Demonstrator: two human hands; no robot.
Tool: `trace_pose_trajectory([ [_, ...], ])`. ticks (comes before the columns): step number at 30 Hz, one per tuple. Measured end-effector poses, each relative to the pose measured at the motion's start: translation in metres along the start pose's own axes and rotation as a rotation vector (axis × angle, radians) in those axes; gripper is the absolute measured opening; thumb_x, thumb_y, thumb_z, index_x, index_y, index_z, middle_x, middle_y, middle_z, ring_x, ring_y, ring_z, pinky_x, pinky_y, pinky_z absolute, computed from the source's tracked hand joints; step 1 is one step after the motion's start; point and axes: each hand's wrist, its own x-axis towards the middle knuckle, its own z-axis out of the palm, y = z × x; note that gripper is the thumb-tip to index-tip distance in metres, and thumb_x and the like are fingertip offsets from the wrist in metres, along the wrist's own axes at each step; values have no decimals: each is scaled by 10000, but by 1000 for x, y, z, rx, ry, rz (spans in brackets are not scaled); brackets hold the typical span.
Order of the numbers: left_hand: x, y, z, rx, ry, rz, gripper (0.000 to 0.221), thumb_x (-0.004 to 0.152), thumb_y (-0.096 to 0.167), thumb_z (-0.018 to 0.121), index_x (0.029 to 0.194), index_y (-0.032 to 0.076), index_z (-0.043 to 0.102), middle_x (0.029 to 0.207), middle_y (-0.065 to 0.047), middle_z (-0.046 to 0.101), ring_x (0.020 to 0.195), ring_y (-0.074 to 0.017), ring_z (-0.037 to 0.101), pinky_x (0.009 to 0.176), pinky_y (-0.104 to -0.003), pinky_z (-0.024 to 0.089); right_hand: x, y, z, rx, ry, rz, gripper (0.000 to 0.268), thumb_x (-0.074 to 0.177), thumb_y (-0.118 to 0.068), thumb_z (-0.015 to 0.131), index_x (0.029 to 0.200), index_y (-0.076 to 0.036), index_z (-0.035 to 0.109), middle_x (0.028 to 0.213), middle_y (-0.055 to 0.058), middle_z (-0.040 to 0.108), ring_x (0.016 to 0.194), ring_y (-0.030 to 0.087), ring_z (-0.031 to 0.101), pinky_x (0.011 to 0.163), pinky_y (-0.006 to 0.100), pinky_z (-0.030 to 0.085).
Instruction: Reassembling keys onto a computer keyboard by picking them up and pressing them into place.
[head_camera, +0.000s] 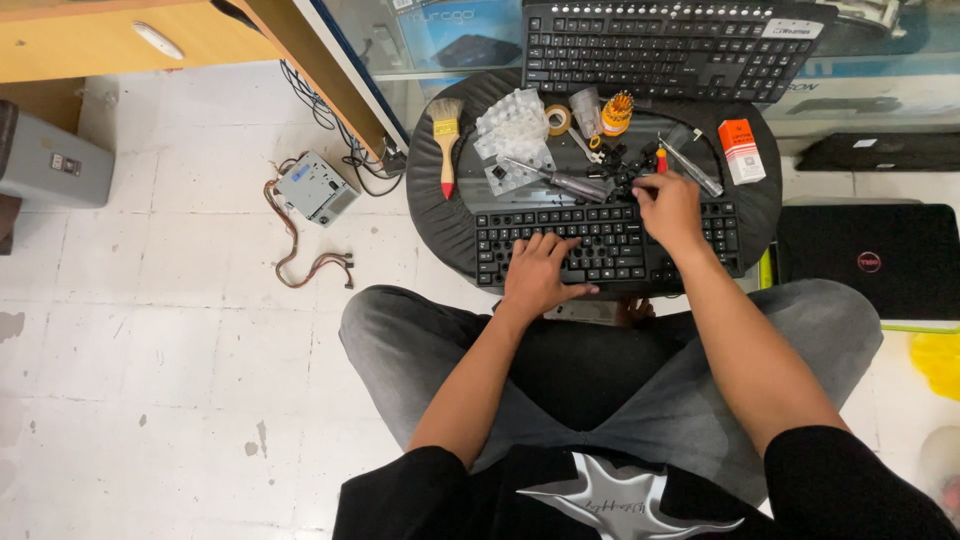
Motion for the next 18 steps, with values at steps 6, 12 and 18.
trace_pose_trajectory([
  [6, 0, 1, 2, 24, 17, -1, 818, 667, 619, 831, 1318, 168, 629, 1048, -1, 551, 982, -202, 531, 880, -362, 384, 14, -27, 12, -112, 47, 34, 256, 839, -260, 878, 1045, -120, 819, 915, 79, 702, 914, 317, 711, 798, 407, 590],
  [12, -1, 2, -3, 29, 8, 17, 786, 721, 603, 818, 1341, 161, 618, 1036, -11, 526, 957, -200, 502, 873, -351, 372, 17, -66, -10, -167, 70, -29, 183, 886, -95, 825, 1039, 4, 804, 991, 166, 648, 1035, 362, 661, 823, 409, 602],
  [18, 1, 5, -5, 48, 19, 35, 780, 723, 628, 802, 1349, 203, 618, 1036, -5, 519, 948, -196, 505, 872, -361, 373, 16, -55, -7, 80, 115, 14, 221, 902, -72, 813, 1099, 16, 767, 974, 182, 632, 977, 392, 672, 716, 436, 623],
])
